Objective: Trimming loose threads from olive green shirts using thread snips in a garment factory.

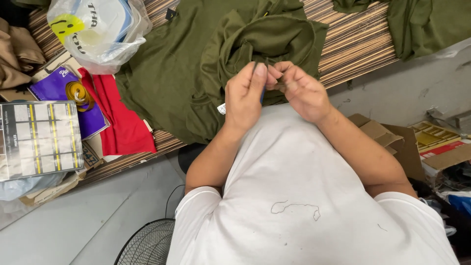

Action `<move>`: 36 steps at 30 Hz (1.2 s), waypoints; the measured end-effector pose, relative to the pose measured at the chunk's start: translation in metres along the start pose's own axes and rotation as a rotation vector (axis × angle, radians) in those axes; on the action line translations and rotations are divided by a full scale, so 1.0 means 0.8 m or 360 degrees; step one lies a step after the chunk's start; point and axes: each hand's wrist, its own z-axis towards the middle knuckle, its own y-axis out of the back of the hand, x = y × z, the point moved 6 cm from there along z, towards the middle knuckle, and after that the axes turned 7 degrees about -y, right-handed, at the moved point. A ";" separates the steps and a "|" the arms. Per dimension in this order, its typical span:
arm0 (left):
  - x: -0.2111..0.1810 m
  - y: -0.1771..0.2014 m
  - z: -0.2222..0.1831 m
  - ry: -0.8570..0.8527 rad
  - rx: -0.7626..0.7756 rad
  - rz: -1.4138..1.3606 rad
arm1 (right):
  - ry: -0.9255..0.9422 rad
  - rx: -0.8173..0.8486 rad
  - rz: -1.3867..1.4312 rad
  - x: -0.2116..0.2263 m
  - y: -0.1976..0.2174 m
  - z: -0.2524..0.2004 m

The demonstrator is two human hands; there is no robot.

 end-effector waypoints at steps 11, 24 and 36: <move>0.005 0.068 0.002 -0.0060 -0.0511 0.0152 | -0.0148 -0.0642 0.0117 0.048 0.184 -0.176; 0.017 0.093 0.025 -0.0153 -0.0451 0.1578 | -0.1448 -0.0806 -0.2712 0.050 0.207 -0.200; 0.041 0.089 0.004 0.0040 -0.0457 0.1303 | 0.0031 0.0008 -0.2184 0.068 0.049 0.130</move>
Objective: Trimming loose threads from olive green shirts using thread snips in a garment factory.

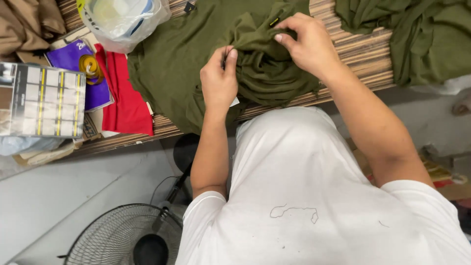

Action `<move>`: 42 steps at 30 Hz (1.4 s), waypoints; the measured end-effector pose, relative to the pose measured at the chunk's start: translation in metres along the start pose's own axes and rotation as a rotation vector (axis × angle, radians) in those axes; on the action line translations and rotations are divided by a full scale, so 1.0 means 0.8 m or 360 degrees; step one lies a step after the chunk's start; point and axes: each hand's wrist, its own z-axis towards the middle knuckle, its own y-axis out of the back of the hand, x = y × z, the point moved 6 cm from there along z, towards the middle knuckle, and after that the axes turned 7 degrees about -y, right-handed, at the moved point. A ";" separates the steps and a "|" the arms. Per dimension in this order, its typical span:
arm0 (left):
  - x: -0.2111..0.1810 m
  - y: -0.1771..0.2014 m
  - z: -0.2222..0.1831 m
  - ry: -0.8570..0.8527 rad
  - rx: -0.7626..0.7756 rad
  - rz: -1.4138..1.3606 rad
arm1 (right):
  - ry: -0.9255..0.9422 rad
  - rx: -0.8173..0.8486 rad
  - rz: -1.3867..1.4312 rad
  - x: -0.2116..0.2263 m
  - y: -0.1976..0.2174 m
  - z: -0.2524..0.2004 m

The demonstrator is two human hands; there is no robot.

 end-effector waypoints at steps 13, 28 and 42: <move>-0.092 0.025 0.033 -0.0023 0.0297 -0.0684 | -0.0458 0.0400 0.1330 -0.005 0.063 -0.021; -0.169 -0.119 -0.019 -0.0307 0.0150 -0.0081 | -0.1160 0.0292 0.1918 -0.079 0.052 -0.017; -0.166 -0.144 -0.013 -0.0430 0.0087 0.0083 | -0.1110 0.0432 0.2232 -0.090 0.041 -0.027</move>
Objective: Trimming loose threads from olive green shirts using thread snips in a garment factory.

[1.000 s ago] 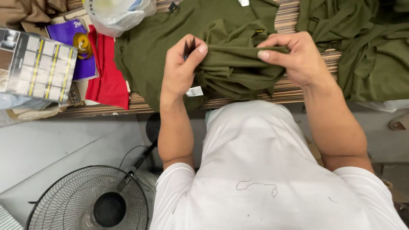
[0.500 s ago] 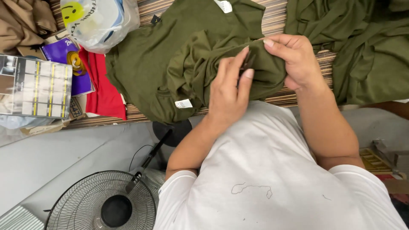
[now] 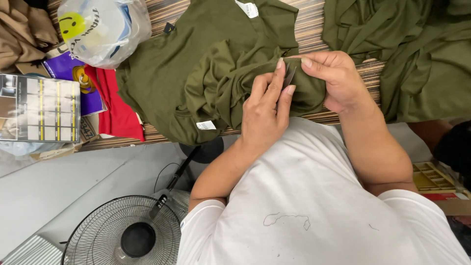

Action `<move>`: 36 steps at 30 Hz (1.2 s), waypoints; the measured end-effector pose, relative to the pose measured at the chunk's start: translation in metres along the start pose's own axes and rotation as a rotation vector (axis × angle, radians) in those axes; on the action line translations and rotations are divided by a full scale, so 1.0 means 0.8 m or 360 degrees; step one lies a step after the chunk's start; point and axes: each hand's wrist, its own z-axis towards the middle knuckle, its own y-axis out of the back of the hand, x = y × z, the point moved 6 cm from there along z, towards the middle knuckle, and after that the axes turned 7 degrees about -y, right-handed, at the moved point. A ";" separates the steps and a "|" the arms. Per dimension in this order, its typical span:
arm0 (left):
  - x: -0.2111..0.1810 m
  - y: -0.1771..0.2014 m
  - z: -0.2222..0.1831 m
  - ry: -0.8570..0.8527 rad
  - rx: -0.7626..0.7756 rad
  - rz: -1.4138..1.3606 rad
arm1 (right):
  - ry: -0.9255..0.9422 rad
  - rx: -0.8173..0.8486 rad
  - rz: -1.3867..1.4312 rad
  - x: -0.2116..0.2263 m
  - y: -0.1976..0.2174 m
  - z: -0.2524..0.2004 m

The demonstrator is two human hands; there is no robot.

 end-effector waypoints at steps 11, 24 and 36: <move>0.002 0.008 0.003 -0.0093 -0.0057 -0.0013 | 0.0094 -0.0026 0.0133 -0.008 -0.001 -0.001; 0.007 0.018 0.003 -0.0046 -0.0066 -0.0147 | 0.0108 -0.0036 0.0162 -0.016 -0.003 0.003; 0.008 0.024 0.006 -0.0057 -0.0065 -0.0160 | 0.0146 -0.0017 0.0085 -0.008 -0.017 -0.005</move>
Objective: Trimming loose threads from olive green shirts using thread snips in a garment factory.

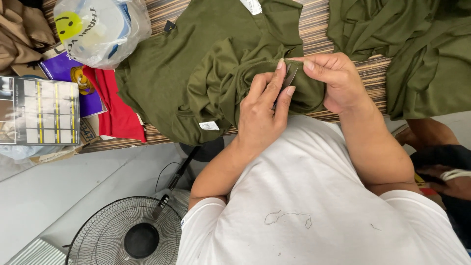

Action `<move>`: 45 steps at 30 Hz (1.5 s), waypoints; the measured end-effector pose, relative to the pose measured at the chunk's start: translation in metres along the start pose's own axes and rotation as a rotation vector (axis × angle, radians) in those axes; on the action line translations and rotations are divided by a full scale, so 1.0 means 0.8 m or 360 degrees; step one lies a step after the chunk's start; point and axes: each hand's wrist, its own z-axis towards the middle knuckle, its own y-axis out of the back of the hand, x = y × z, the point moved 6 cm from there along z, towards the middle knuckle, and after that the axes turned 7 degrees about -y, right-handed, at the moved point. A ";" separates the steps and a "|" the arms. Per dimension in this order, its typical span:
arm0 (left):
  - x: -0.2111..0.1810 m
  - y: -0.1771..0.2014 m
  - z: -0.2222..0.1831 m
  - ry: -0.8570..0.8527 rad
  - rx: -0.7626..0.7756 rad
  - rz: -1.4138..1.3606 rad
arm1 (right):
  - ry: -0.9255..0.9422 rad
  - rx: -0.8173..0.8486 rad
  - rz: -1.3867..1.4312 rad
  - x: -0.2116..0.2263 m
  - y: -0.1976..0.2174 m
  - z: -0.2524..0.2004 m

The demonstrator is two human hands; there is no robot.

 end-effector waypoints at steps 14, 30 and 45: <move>0.001 0.001 -0.001 0.0006 -0.0006 -0.0039 | -0.0026 -0.0007 0.0050 -0.012 0.010 0.006; 0.007 -0.003 -0.006 0.0041 -0.0048 -0.0060 | 0.0062 0.0016 -0.0078 -0.015 0.006 0.009; 0.010 0.000 -0.008 0.0074 -0.0156 -0.0200 | 0.0227 0.0031 -0.0297 -0.033 0.021 0.018</move>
